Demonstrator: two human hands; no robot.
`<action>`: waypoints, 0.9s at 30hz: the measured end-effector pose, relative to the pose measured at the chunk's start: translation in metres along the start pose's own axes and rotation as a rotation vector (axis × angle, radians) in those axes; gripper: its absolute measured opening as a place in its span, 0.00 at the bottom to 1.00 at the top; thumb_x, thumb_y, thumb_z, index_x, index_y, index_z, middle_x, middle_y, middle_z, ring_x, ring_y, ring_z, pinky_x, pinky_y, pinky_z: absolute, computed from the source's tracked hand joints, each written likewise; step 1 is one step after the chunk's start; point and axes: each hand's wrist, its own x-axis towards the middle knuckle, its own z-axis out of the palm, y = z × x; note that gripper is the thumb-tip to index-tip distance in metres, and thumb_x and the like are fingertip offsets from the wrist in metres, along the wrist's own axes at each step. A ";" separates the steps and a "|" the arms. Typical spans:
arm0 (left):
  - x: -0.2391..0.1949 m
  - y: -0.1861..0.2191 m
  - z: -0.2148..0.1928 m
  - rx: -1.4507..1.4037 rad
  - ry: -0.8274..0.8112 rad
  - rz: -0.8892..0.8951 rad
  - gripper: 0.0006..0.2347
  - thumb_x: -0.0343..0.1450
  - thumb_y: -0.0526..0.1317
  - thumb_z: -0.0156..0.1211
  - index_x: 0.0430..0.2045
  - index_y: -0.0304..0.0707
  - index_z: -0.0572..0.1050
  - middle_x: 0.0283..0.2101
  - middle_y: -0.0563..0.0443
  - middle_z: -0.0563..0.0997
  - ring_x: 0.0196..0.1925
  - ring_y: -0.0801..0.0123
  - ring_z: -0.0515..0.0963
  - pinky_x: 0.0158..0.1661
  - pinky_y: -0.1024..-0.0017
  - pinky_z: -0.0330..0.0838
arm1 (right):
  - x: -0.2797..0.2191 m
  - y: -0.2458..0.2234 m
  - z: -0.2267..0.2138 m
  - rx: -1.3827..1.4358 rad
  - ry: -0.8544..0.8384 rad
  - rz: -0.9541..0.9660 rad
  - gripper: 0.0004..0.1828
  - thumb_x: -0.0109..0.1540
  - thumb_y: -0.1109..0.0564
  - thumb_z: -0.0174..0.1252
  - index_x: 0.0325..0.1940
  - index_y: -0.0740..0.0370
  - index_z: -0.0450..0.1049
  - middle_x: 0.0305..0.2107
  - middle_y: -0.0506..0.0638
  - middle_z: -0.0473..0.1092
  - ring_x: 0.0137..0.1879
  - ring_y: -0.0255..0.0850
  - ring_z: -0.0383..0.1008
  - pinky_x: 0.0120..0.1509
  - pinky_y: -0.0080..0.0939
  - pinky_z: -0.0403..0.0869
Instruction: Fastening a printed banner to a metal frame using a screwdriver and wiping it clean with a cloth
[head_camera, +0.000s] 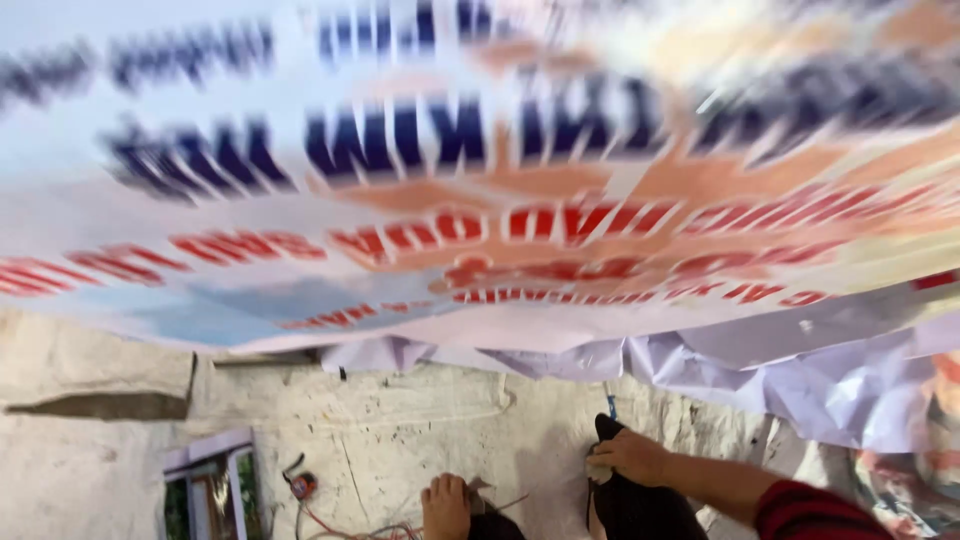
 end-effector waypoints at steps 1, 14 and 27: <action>0.005 0.013 -0.012 0.136 -0.252 0.051 0.08 0.69 0.43 0.56 0.36 0.41 0.72 0.42 0.46 0.76 0.43 0.54 0.75 0.44 0.56 0.70 | -0.001 0.001 0.005 -0.087 -0.111 0.101 0.16 0.63 0.58 0.51 0.55 0.55 0.76 0.54 0.47 0.73 0.51 0.49 0.72 0.57 0.50 0.66; 0.147 0.333 -0.428 -1.153 0.197 -0.167 0.11 0.67 0.39 0.61 0.36 0.29 0.76 0.32 0.44 0.82 0.30 0.61 0.78 0.35 0.68 0.74 | -0.150 -0.114 -0.082 0.437 0.465 0.828 0.35 0.56 0.52 0.66 0.68 0.49 0.68 0.44 0.46 0.83 0.48 0.38 0.86 0.50 0.36 0.81; 0.315 0.316 -0.543 -1.237 0.694 -0.196 0.27 0.64 0.40 0.71 0.57 0.33 0.68 0.57 0.32 0.69 0.58 0.38 0.76 0.54 0.51 0.79 | -0.089 -0.192 -0.369 0.292 0.608 0.897 0.23 0.67 0.49 0.56 0.67 0.53 0.71 0.53 0.55 0.77 0.60 0.58 0.75 0.66 0.61 0.72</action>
